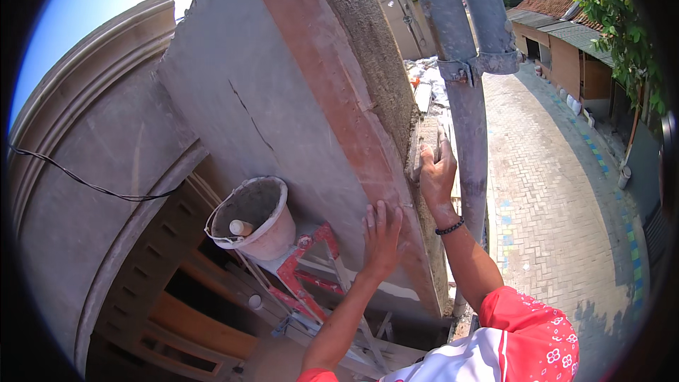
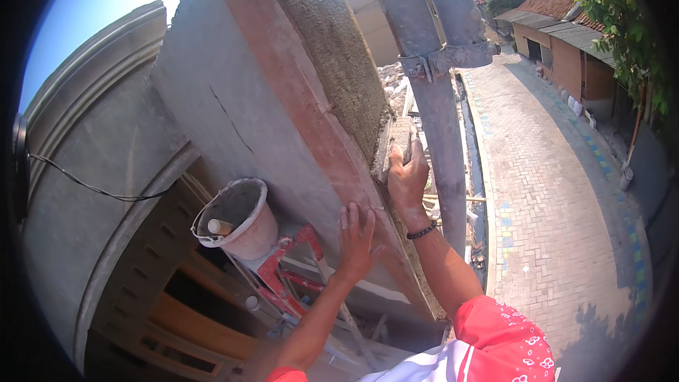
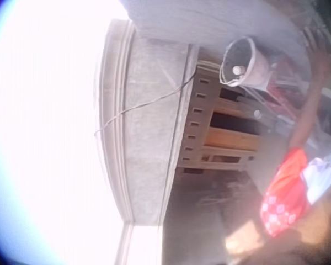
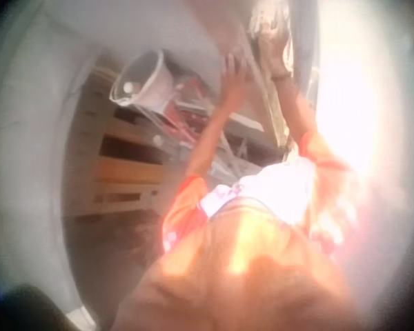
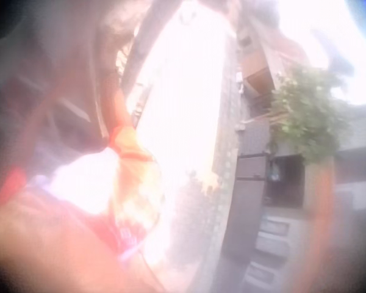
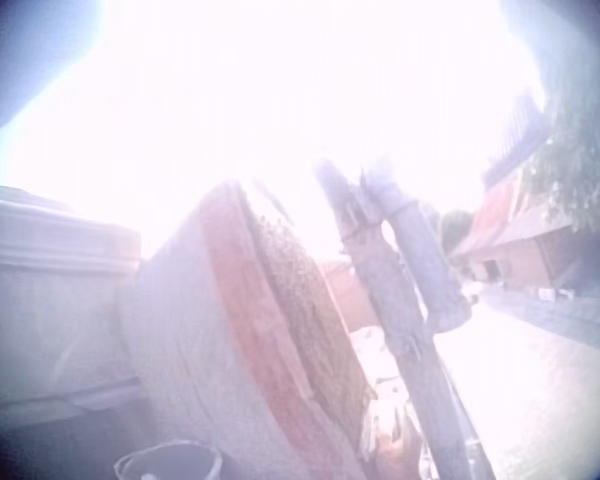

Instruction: The person applies plaster to a curved exterior wall using a trowel and a bucket of plaster. They repeatedly scoop plaster from the bucket and spread it along the wall surface, smoothing it with the trowel.

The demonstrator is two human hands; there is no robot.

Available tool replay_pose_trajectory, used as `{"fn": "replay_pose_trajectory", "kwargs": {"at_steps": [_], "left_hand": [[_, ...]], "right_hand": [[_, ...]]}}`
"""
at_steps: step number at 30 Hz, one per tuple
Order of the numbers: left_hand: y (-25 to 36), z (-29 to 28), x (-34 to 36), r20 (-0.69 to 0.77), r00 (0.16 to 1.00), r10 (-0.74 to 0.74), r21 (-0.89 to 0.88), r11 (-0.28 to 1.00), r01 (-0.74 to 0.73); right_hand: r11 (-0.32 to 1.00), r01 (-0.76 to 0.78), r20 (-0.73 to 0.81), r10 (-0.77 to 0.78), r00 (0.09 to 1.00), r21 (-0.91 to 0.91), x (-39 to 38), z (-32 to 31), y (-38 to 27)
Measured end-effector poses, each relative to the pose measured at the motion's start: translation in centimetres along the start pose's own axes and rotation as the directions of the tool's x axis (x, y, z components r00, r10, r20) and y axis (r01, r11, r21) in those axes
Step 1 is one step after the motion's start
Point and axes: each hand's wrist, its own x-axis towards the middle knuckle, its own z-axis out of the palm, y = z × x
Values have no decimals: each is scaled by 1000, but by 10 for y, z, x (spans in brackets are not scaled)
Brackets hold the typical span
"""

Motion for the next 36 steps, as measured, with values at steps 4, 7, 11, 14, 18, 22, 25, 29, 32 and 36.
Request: {"fn": "replay_pose_trajectory", "kwargs": {"at_steps": [4,7,11,14,18,22,25,29,32,36], "left_hand": [[3,16,5,-14,1000,0,-14,1000,0],[-4,17,1,-23,1000,-13,-22,1000,13],[-3,13,1,-23,1000,-8,-10,1000,8],[-3,12,1,-9,1000,-14,-7,1000,14],[-3,12,2,7,1000,-18,-38,999,18],[-6,13,-2,24,999,-43,-10,999,44],[-4,15,1,17,999,-31,-20,999,31],[-2,12,3,16,1000,-14,-6,1000,14],[-2,11,1,1,1000,-12,2,1000,12],[-12,17,-4,-46,999,28,102,995,-23]], "right_hand": [[996,88,-122,-89,989,-6,45,20,-13],[998,54,-103,-53,993,9,64,37,-54],[973,190,-191,-164,968,129,98,54,-89],[963,229,-192,-200,961,142,117,60,-116],[959,237,-108,-222,969,153,105,47,-136],[941,286,-90,-273,958,179,67,36,-117],[927,357,-72,-351,934,111,34,18,-85],[948,278,142,-300,943,157,-27,-21,-25],[939,325,53,-333,942,115,-35,-32,-34],[882,463,-27,-462,886,85,36,-7,-111]]}}
